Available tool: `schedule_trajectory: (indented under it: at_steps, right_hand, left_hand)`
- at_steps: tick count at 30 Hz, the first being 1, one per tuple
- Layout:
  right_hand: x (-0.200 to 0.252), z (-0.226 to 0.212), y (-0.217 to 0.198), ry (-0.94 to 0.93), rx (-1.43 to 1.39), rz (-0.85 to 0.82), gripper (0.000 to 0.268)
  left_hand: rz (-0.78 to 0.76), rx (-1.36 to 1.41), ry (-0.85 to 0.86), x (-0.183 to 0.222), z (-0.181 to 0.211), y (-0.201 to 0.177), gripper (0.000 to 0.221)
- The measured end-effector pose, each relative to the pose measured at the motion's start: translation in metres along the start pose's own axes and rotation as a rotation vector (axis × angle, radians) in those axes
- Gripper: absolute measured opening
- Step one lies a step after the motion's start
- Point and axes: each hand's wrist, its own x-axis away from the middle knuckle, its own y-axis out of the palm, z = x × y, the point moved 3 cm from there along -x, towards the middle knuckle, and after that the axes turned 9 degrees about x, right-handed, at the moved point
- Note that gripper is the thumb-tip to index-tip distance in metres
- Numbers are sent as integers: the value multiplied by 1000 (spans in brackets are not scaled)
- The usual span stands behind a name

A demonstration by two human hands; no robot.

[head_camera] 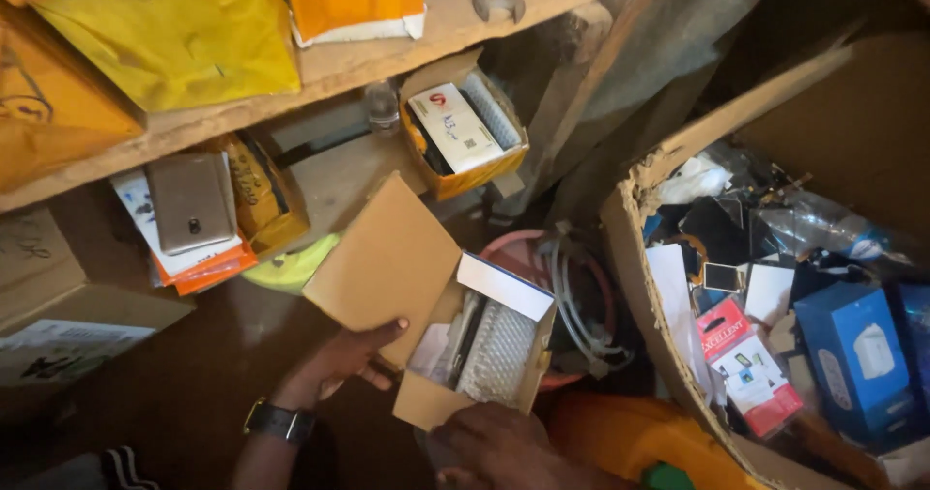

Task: The person unboxes a replacement electronic component and then inspects a mobile phone at a repair workbench.

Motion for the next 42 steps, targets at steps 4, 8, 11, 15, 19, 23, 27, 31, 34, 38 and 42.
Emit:
schedule_trajectory:
  at_steps: [4,8,11,15,19,23,27,31,34,38,42]
  right_hand:
    - [2,4,19,26,48,-245,47]
    - [-2,3,10,46,-24,-196,33]
    - [-4,7,-2,-29,-178,-94,35]
    - [-2,25,-19,23,-303,-27,52]
    - [8,38,-35,229,-276,-98,26]
    - [22,59,-3,414,-40,-165,33]
    - [16,65,10,520,42,-358,34]
    - [16,58,22,269,99,-114,18]
    - [14,51,14,219,109,-78,11]
    - [18,44,-11,130,33,-59,11]
    - [17,39,-39,89,-128,-46,26]
  left_hand:
    - [137,23,-55,-12,-26,-3,76]
    - [253,239,-8,-12,-41,-2,78]
    - [223,376,21,-2,-46,7,81]
    - [276,382,91,-10,-57,11,50]
    - [339,253,86,-9,-57,11,46]
    - [329,180,35,22,-39,18,57]
    - [331,411,-6,15,-70,23,73]
    - [414,594,109,13,-98,45,53]
    - [487,447,134,9,-98,54,48]
    - [566,381,47,-10,-90,53,68]
    - [492,477,67,-15,-92,48,60]
